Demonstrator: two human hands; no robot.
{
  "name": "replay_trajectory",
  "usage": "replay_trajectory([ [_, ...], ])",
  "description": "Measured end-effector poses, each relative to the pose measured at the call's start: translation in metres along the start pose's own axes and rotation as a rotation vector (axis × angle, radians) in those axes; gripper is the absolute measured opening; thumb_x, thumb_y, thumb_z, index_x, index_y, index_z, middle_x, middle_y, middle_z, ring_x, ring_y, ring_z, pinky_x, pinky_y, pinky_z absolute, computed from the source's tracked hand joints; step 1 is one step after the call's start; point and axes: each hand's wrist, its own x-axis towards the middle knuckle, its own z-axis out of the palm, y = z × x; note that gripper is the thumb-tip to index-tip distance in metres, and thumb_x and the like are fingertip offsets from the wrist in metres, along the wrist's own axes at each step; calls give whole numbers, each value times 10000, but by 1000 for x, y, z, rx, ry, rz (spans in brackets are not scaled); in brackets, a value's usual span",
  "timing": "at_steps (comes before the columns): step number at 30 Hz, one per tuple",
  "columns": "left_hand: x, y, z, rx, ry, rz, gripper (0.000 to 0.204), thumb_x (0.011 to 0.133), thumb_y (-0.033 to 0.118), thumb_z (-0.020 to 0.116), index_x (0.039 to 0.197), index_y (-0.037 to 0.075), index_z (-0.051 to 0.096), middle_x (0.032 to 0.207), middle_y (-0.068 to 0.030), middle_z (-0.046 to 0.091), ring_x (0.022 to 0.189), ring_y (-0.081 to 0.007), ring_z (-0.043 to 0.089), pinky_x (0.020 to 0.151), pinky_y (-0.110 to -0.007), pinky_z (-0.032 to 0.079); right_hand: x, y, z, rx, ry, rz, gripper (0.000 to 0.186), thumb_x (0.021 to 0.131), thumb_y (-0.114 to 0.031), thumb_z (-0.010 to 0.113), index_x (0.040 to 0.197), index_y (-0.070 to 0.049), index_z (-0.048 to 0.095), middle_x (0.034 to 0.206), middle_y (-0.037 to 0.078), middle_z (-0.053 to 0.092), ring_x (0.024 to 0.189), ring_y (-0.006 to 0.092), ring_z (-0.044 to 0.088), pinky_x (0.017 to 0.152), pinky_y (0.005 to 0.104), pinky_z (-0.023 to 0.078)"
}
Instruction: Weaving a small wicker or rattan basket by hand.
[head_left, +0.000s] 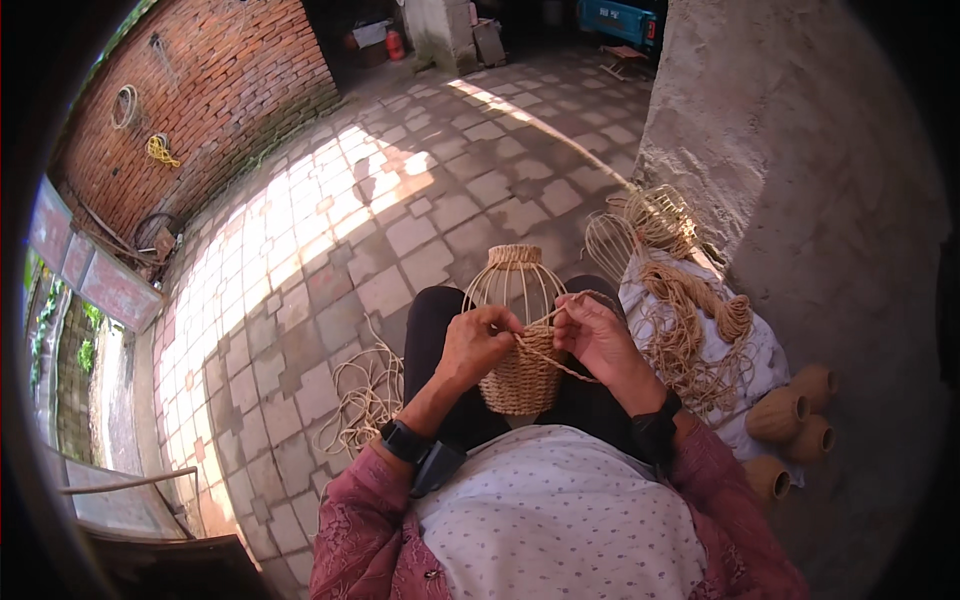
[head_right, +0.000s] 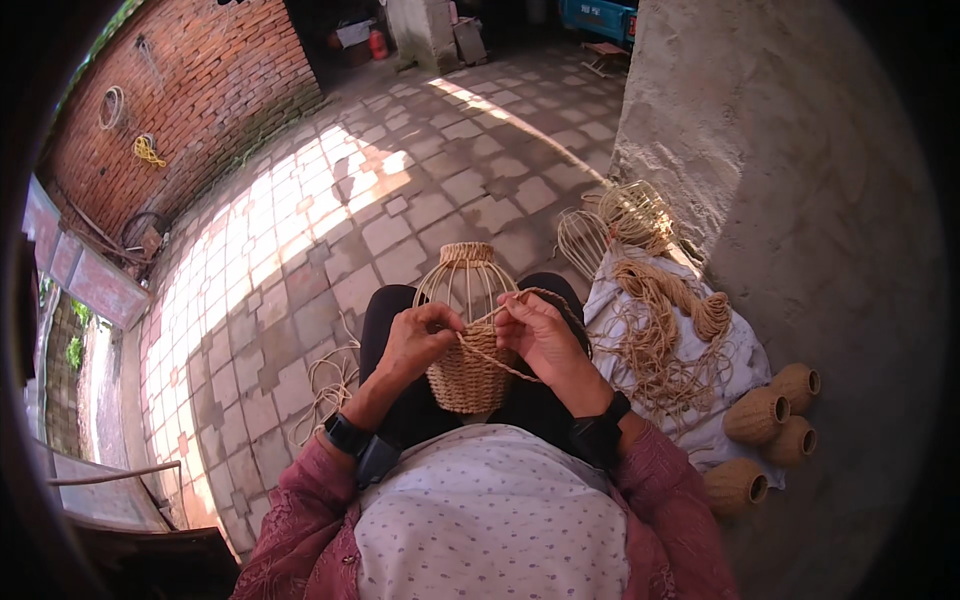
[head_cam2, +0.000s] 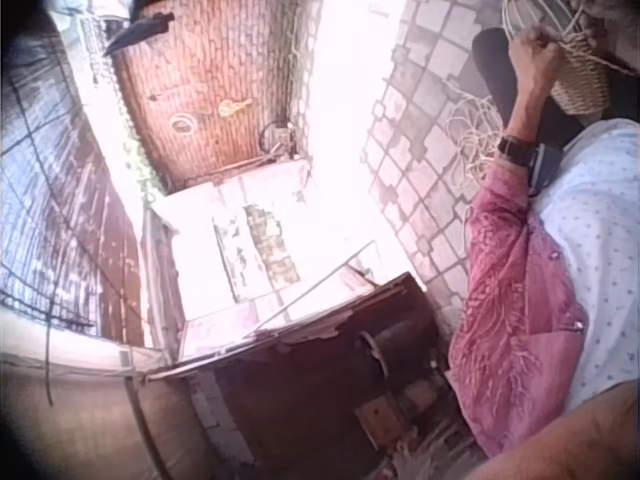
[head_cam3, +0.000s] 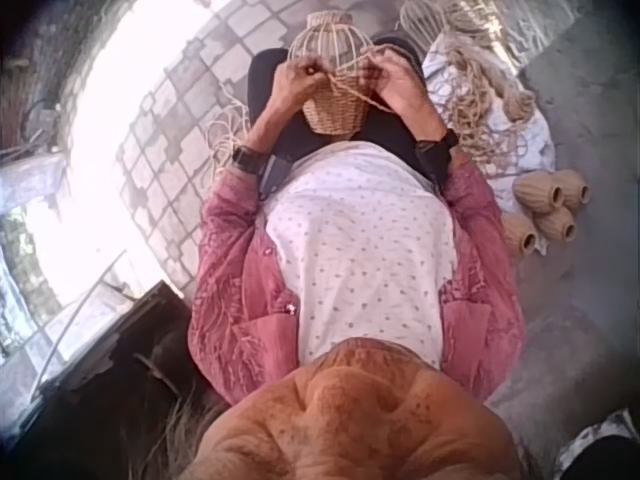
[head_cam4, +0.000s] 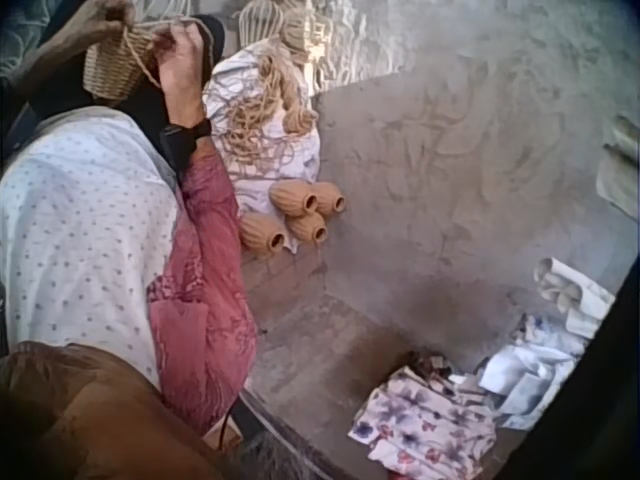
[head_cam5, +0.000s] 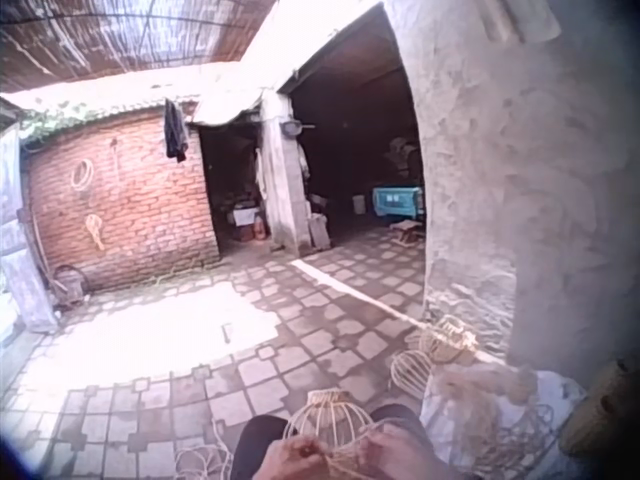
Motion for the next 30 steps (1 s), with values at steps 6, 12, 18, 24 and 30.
replay_trajectory([
  [6,0,-21,-1,-162,-30,-30,91,744,44,606,808,12,662,726,3,630,694,-67,563,660,-227,463,47,-10,37,-639,-49,-292,135,918,-143,587,943,-17,627,817,58,639,644,121,568,627,261,479],
  [12,-1,-38,-5,-403,-65,-62,157,766,121,566,822,25,677,675,7,590,632,-66,520,590,-225,424,57,1,57,-1682,67,-702,130,803,-149,617,803,-33,674,805,164,629,691,316,622,668,413,490],
  [18,-2,-32,-7,-385,-82,-103,138,823,90,550,882,20,653,761,10,608,712,-55,544,652,-214,439,56,12,62,-1789,129,-683,155,802,-177,585,777,-41,653,767,165,642,709,346,634,671,462,489],
  [24,-3,-29,-9,-272,-35,-40,164,817,84,556,939,8,633,752,3,582,691,-70,541,638,-225,445,49,27,51,-1402,252,-719,142,771,-81,580,896,-16,581,726,163,624,690,332,635,657,439,500],
  [30,2,-29,-7,-118,-57,-26,270,809,186,528,986,39,670,742,-109,628,666,-186,598,659,-299,479,16,18,49,-419,55,-178,315,838,-107,611,1114,-33,477,759,51,573,557,116,536,530,233,423],
])
